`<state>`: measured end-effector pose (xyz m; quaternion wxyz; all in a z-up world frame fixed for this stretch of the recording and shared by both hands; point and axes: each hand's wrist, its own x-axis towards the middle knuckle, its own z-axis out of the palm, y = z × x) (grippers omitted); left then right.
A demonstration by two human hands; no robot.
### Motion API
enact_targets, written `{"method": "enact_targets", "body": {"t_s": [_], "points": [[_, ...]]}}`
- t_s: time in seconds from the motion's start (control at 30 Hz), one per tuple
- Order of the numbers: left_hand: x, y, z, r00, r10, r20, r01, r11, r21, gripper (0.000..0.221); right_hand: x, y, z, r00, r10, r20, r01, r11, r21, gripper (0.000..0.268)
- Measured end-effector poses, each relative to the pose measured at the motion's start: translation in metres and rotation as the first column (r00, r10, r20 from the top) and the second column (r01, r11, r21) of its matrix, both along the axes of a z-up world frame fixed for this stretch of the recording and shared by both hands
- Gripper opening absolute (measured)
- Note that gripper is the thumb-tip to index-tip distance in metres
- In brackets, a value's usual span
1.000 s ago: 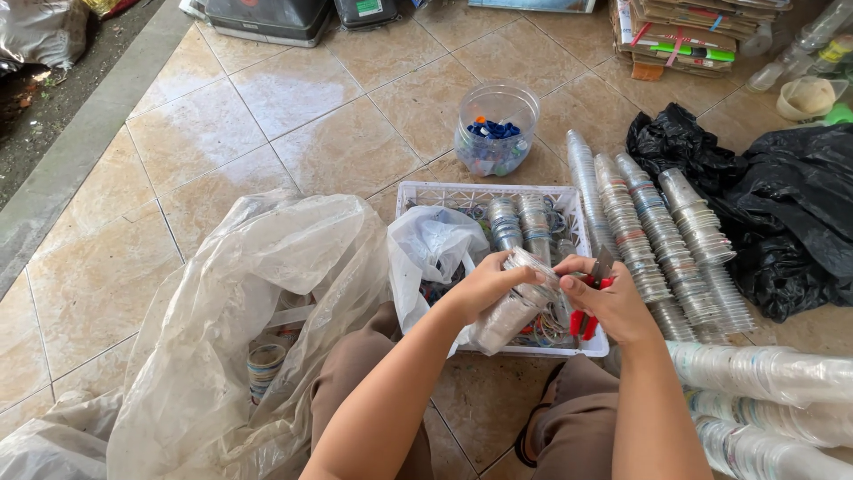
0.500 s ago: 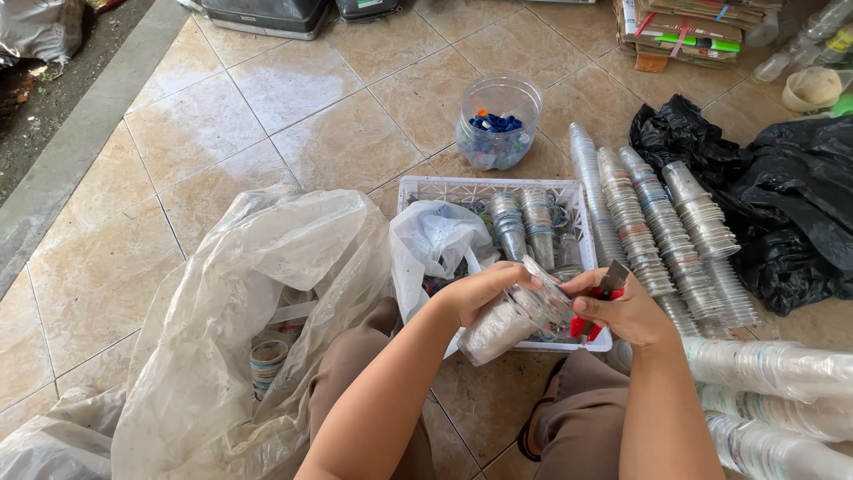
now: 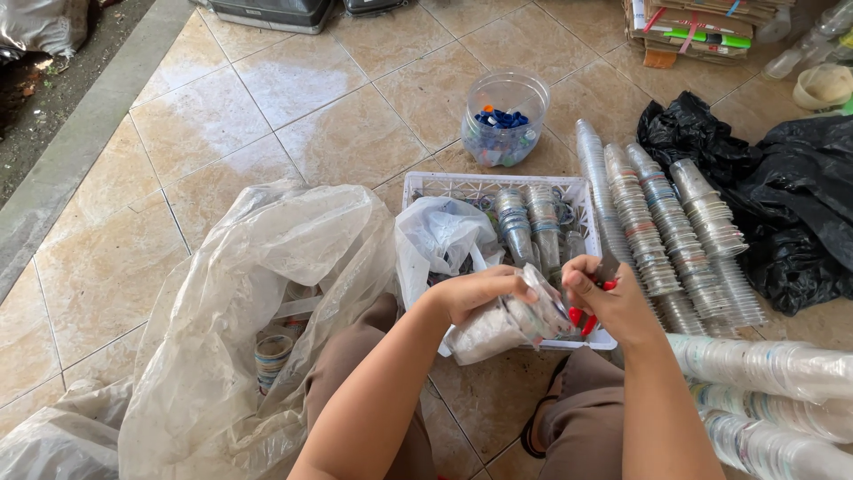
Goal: Trimming the rims off plastic cups using hand cutters for recycling
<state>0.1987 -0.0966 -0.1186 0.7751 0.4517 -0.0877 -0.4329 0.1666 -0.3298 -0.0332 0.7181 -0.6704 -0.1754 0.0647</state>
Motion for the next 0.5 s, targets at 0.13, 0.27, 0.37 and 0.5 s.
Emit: {"method": "enact_targets", "body": {"t_s": [0.13,0.27,0.37,0.5], "points": [[-0.03,0.019,0.101,0.999,-0.017,0.041,0.021,0.997,-0.078,0.048,0.01,-0.013,0.0,0.994,0.077,0.075,-0.092,0.97,0.226,0.025],[-0.029,0.024,0.093,1.0,-0.02,0.006,0.021,0.989,-0.148,0.045,0.0,-0.013,0.008,0.975,0.215,0.058,-0.222,0.956,0.19,0.033],[-0.028,0.02,0.082,0.999,0.01,-0.034,-0.013,0.995,-0.094,0.047,0.0,-0.009,0.008,0.969,0.245,0.028,-0.247,0.965,0.084,0.027],[-0.027,0.012,0.084,0.998,0.022,-0.051,-0.026,0.996,-0.081,0.048,0.001,-0.005,0.004,0.969,0.245,-0.017,-0.244,0.968,0.053,0.028]]}}
